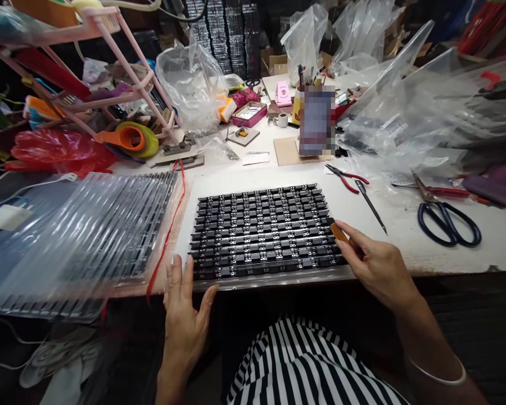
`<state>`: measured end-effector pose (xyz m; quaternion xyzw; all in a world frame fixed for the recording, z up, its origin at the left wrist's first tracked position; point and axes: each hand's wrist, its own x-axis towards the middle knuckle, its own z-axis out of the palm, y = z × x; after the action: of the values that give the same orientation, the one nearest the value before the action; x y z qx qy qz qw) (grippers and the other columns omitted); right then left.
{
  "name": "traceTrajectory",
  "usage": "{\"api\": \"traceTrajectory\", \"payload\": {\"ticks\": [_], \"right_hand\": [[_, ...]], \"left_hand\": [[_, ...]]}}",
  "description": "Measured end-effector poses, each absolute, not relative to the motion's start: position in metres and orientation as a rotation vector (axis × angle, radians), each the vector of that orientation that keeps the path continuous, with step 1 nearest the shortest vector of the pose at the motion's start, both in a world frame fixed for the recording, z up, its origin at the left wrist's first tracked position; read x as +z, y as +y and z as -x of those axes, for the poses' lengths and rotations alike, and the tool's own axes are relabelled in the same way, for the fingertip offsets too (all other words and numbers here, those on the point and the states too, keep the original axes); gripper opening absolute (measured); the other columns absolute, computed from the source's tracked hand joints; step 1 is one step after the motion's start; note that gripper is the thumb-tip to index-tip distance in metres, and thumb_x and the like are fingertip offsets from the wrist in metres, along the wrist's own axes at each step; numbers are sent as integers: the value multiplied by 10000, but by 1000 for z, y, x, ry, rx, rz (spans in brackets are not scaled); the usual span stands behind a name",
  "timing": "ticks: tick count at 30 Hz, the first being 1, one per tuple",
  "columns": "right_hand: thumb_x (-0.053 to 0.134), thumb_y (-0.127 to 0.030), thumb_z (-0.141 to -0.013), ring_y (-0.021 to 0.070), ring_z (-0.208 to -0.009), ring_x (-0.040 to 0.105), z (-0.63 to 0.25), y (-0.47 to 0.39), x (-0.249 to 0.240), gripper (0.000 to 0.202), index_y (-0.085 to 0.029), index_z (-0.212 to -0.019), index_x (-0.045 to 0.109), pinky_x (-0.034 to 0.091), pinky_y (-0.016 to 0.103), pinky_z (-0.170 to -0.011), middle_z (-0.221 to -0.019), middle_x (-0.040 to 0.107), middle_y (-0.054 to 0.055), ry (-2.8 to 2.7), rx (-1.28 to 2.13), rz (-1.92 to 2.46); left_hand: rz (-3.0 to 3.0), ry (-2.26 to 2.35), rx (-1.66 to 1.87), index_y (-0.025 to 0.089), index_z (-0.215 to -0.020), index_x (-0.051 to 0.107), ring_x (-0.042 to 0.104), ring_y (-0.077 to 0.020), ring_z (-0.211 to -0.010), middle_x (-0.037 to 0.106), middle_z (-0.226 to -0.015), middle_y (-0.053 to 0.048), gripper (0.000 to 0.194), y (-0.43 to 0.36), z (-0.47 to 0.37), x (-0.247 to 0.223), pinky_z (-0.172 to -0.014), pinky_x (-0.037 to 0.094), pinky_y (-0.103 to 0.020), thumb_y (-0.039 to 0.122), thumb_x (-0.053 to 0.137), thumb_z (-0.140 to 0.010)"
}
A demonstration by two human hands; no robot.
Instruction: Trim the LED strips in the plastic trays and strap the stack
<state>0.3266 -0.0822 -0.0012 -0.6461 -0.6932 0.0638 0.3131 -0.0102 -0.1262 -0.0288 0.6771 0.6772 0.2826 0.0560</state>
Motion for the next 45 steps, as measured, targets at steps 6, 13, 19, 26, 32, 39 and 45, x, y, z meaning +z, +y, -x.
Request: {"api": "traceTrajectory", "payload": {"ticks": [6, 13, 19, 26, 32, 39, 45], "right_hand": [[532, -342, -868, 73, -432, 413, -325, -86, 4, 425, -125, -1223, 615, 382, 215, -466, -575, 538, -22, -1748, 212, 1690], [568, -294, -872, 66, -449, 462, -302, -105, 13, 454, -207, -1317, 530, 408, 177, -442, -647, 594, -33, -1807, 443, 1448], [527, -214, -895, 130, -616, 647, -269, -113, 3, 468, -180, -1359, 471, 531, 227, -566, -898, 719, 59, -2044, 525, 1223], [508, -147, -895, 163, -750, 694, -260, -115, 8, 488, -177, -1377, 439, 579, 270, -688, -999, 716, 70, -2143, 428, 1142], [494, -145, -906, 151, -721, 681, -235, -111, 12, 500, -158, -1396, 398, 570, 274, -677, -970, 718, 72, -2191, 439, 1038], [412, -141, -934, 147, -697, 671, -216, -107, 7, 407, -80, -1334, 453, 562, 272, -644, -873, 716, 85, -2271, 512, 1031], [441, -137, -919, 144, -694, 679, -231, -110, 12, 419, -104, -1336, 463, 569, 256, -663, -883, 724, 66, -2193, 553, 1109]], "left_hand": [[-2078, 2017, 857, 321, -1477, 195, 122, -284, -1432, 199, -1552, -64, 659, -126, 11, -31, -1140, 170, -532, 388, 509, -902], [-2076, 2008, 849, 318, -1469, 225, 167, -284, -1424, 241, -1539, -67, 652, -128, 8, -28, -1134, 208, -523, 372, 530, -896], [-2041, 1994, 831, 304, -1467, 234, 146, -273, -1430, 208, -1549, -72, 633, -129, 11, -28, -1140, 202, -512, 375, 516, -905], [-2029, 1974, 849, 285, -1459, 259, 123, -262, -1435, 129, -1566, -81, 609, -129, 12, -30, -1143, 207, -492, 363, 511, -910], [-2065, 1972, 869, 291, -1463, 242, 145, -260, -1431, 176, -1557, -80, 628, -128, 12, -32, -1138, 228, -496, 355, 522, -905], [-2066, 1960, 878, 301, -1464, 237, 154, -259, -1429, 185, -1555, -69, 620, -128, 13, -34, -1136, 235, -503, 333, 514, -910], [-2031, 1922, 914, 317, -1471, 209, 163, -270, -1427, 161, -1562, -63, 647, -128, 15, -35, -1142, 225, -504, 336, 522, -905]]}}
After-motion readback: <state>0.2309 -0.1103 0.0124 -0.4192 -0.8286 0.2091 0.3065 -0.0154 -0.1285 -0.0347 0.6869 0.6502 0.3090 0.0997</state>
